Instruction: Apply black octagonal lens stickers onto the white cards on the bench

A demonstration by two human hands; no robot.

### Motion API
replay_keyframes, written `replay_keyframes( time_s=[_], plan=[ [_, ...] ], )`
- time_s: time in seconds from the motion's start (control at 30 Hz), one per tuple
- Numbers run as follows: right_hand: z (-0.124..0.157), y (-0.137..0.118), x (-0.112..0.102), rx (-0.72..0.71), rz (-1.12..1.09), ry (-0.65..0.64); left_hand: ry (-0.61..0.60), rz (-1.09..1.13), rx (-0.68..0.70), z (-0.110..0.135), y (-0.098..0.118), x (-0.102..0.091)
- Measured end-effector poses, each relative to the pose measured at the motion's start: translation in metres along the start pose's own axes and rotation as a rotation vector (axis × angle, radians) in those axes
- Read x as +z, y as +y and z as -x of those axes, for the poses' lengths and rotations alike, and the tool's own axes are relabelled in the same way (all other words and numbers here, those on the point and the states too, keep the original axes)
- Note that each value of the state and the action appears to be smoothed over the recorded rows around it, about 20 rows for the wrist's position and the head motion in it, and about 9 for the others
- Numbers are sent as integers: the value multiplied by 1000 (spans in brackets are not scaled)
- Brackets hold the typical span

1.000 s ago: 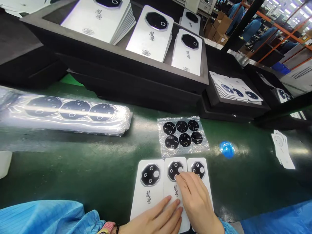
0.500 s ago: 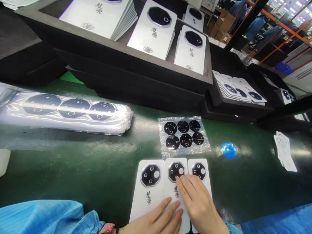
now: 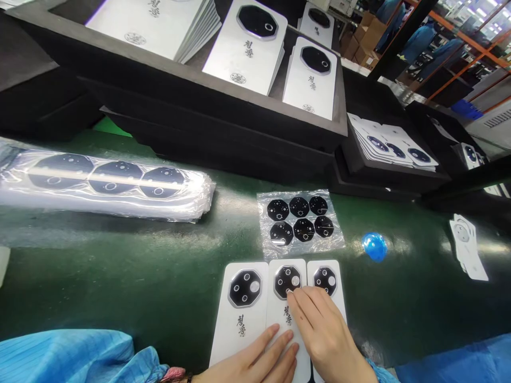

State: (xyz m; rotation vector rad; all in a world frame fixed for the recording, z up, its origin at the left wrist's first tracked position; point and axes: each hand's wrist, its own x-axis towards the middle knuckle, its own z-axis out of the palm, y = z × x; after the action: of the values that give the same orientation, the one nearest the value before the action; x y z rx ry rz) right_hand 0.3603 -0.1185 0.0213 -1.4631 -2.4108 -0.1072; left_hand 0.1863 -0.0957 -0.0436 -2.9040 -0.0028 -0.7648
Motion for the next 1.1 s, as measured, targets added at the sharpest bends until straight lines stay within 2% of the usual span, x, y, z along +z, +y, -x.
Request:
replay_keyframes(
  time_s=[0.2,0.4,0.57,0.7,0.87,1.1],
  plan=[
    [-1,0,-1,28,-42,33,4,-24,-2,0,2,3],
    [4,7,-4,184,-78,199,-13,-49,14,2,-1,0],
    [4,7,-4,224,-99,206,-16,-67,11,1,-1,0],
    [0,5,2,184,-102,145,-1,-54,-3,2,1,2],
    [-14,0,11,68,26,128,16,-25,5,2,1,2],
    [-22,0,9,5,74,67,49,-3,-50,1,2,1]
  ],
)
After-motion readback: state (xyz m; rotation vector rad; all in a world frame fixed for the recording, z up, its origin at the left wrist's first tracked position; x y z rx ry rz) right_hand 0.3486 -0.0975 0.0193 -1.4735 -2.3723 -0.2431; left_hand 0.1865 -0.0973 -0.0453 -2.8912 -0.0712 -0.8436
